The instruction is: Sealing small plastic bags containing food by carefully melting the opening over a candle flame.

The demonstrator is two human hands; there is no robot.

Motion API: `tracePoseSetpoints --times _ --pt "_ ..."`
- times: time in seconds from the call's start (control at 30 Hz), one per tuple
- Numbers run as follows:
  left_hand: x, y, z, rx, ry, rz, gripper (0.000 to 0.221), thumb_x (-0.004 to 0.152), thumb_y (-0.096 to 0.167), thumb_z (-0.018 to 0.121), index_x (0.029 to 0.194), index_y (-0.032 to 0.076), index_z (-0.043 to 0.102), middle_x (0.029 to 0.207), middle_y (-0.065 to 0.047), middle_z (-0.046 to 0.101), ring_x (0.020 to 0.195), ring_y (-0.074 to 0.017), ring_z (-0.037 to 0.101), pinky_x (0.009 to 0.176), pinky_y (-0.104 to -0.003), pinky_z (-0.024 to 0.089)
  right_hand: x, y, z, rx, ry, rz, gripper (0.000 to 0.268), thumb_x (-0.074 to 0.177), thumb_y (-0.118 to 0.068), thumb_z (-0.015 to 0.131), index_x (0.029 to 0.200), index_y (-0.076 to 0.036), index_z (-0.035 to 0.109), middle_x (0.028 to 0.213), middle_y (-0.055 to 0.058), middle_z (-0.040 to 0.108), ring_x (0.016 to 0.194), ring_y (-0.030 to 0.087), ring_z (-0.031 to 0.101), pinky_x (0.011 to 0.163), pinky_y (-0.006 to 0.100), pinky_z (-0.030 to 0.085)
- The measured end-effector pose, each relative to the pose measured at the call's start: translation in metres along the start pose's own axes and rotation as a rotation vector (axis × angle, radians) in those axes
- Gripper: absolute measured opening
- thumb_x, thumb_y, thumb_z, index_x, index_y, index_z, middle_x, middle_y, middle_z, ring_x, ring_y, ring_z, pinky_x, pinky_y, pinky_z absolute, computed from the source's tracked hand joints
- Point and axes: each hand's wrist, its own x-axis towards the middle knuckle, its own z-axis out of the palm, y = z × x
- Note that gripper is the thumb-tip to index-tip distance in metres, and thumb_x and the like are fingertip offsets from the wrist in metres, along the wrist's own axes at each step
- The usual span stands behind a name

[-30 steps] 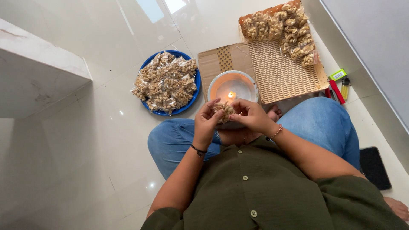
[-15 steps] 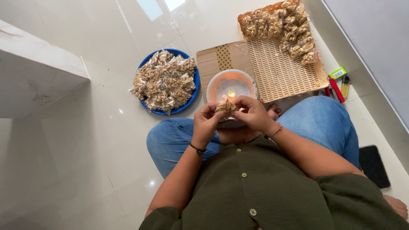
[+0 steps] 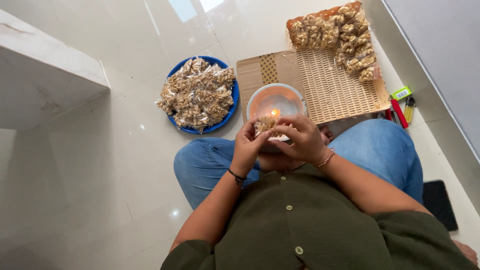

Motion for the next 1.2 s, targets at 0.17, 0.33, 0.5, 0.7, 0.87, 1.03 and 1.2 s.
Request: tracePoseSetpoints --times 0.17,0.33,0.5,0.7,0.87,1.03,1.2 --pt "-0.011 0.033 0.012 -0.023 -0.037 0.022 0.043 0.09 -0.003 0.075 0.13 -0.007 0.06 0.109 -0.022 0.071 0.095 -0.0245 0.072 0.074 -0.042 0.066 -0.006 0.005 -0.001 0.246 0.037 0.248 0.048 0.083 -0.036 0.086 0.118 -0.007 0.072 0.103 0.012 0.065 0.082 0.025 0.066 0.075 0.038 0.056" --pt "-0.006 0.02 0.002 0.073 -0.039 0.0 0.03 0.09 -0.002 0.077 0.119 -0.004 0.07 0.098 -0.024 0.074 0.086 -0.0239 0.075 0.069 -0.039 0.067 -0.023 0.015 0.008 0.396 -0.101 0.45 0.021 0.082 -0.021 0.084 0.095 -0.007 0.076 0.067 0.006 0.066 0.063 0.021 0.068 0.064 0.034 0.054" --pt "-0.001 0.024 -0.005 0.142 0.082 -0.032 0.027 0.086 0.002 0.081 0.112 0.002 0.075 0.086 -0.019 0.073 0.074 -0.0206 0.073 0.06 -0.032 0.065 -0.016 0.014 -0.002 0.348 -0.135 0.412 0.032 0.081 -0.026 0.084 0.106 -0.008 0.075 0.079 0.011 0.072 0.065 0.028 0.071 0.062 0.036 0.059" --pt "0.066 0.059 -0.096 0.495 0.399 0.182 0.017 0.089 0.01 0.073 0.107 0.009 0.073 0.097 -0.009 0.076 0.087 -0.0202 0.075 0.07 -0.033 0.066 -0.004 0.076 -0.07 0.006 0.007 0.291 0.04 0.103 -0.023 0.068 0.129 0.006 0.062 0.109 0.022 0.067 0.087 0.029 0.068 0.074 0.036 0.059" --pt "0.15 0.034 -0.216 0.582 0.786 0.188 0.015 0.083 0.01 0.075 0.093 0.015 0.064 0.083 -0.004 0.067 0.072 -0.0154 0.063 0.063 -0.031 0.053 -0.054 0.163 -0.106 -0.228 0.2 0.537 0.02 0.119 -0.006 0.073 0.127 0.012 0.069 0.1 0.023 0.069 0.085 0.03 0.068 0.074 0.039 0.055" --pt "0.173 0.032 -0.225 0.781 0.931 0.349 0.018 0.093 0.003 0.063 0.093 0.012 0.049 0.095 -0.013 0.065 0.092 -0.0314 0.072 0.078 -0.042 0.056 -0.116 0.243 -0.107 0.038 0.498 1.189 0.011 0.108 -0.012 0.062 0.112 -0.007 0.07 0.088 0.002 0.066 0.07 0.006 0.06 0.056 0.02 0.054" --pt "0.181 -0.018 -0.275 1.349 0.862 0.116 0.028 0.08 0.018 0.083 0.092 0.016 0.057 0.087 -0.012 0.067 0.092 -0.0423 0.067 0.083 -0.053 0.053 -0.132 0.266 -0.084 0.091 0.46 1.212 0.017 0.106 -0.016 0.068 0.118 -0.004 0.071 0.092 0.017 0.071 0.074 0.018 0.069 0.059 0.029 0.06"
